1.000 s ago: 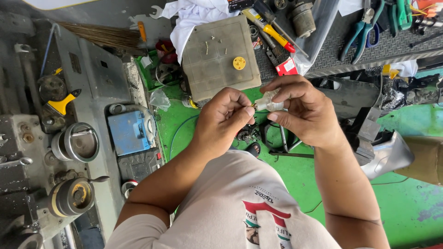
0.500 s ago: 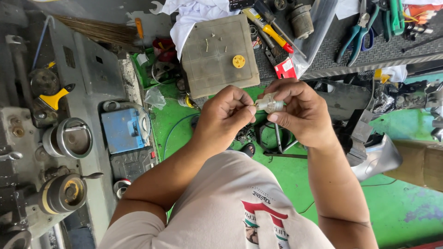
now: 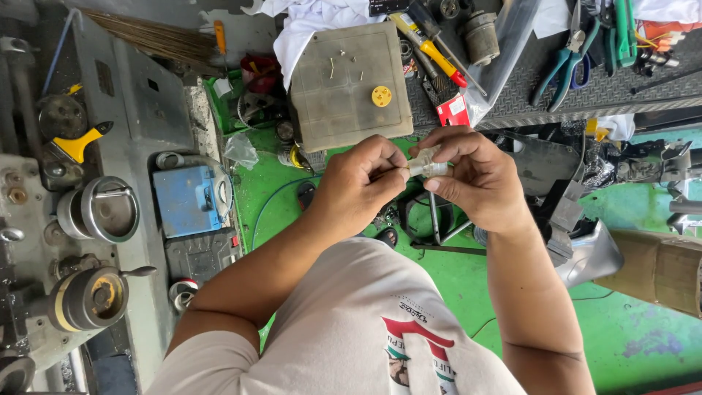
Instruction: The person strips wire insulation using a tool and attaches wires to a connector by hand, eventually tightening a screw on the component with a screwdriver.
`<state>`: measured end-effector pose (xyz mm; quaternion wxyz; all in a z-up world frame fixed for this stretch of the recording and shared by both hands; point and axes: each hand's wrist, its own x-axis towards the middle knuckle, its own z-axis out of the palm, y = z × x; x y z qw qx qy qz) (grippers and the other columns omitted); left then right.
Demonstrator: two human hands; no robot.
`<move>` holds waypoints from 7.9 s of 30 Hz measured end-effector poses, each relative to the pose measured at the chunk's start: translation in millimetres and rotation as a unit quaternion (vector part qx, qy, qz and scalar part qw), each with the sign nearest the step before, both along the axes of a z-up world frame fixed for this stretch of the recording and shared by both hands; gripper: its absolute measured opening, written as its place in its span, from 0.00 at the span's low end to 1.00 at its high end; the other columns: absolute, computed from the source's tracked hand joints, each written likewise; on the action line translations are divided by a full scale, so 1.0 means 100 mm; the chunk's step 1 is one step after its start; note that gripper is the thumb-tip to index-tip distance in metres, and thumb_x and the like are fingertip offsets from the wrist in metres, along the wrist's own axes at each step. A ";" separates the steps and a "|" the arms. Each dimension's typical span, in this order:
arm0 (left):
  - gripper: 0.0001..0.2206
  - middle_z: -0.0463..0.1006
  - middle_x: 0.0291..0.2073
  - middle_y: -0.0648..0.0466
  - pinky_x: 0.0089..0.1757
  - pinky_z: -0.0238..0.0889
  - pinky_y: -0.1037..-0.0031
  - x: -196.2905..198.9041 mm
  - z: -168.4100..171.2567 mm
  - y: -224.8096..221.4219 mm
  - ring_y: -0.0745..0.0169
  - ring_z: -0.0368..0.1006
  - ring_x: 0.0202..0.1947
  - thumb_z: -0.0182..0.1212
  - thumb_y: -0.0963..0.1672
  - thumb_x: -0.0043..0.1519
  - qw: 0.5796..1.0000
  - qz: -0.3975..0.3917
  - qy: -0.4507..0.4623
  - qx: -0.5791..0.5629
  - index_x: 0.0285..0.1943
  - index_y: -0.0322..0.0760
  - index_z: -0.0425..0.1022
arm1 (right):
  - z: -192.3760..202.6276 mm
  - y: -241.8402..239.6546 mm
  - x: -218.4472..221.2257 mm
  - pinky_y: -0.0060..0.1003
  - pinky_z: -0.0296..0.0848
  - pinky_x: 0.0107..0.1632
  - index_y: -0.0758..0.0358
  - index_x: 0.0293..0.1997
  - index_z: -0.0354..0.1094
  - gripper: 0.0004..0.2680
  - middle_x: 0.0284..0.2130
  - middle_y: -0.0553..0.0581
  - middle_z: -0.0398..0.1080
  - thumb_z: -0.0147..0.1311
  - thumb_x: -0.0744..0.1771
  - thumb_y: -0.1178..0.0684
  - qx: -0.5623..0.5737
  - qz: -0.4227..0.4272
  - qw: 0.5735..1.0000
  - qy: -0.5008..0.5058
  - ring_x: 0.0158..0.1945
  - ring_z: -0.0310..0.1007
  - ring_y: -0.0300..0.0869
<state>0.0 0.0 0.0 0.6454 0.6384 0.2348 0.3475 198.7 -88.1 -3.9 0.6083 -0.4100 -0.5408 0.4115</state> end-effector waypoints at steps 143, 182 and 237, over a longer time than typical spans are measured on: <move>0.12 0.77 0.21 0.49 0.28 0.68 0.71 0.26 -0.04 -0.04 0.59 0.74 0.24 0.48 0.43 0.73 0.987 -0.148 -0.020 0.063 0.45 0.31 0.76 | 0.31 -0.03 -0.32 0.41 0.79 0.40 0.77 0.45 0.75 0.07 0.33 0.65 0.70 0.61 0.66 0.63 0.046 -0.191 0.980 0.022 0.39 0.75 0.44; 0.10 0.78 0.25 0.48 0.28 0.67 0.73 -0.44 -0.28 0.58 0.66 0.69 0.22 0.48 0.41 0.72 1.000 -0.012 0.012 0.019 0.54 0.28 0.71 | -0.77 1.01 -0.01 0.38 0.78 0.43 0.64 0.59 0.72 0.15 0.42 0.61 0.71 0.63 0.65 0.64 -0.097 -0.107 0.970 -0.195 0.40 0.76 0.46; 0.03 0.67 0.11 0.56 0.20 0.61 0.76 0.06 0.80 0.17 0.62 0.65 0.12 0.51 0.41 0.67 0.939 -0.152 0.150 0.270 0.42 0.35 0.69 | -0.13 -0.15 -0.22 0.49 0.79 0.57 0.80 0.56 0.63 0.15 0.53 0.81 0.69 0.56 0.65 0.72 0.076 -0.062 0.983 0.153 0.58 0.76 0.60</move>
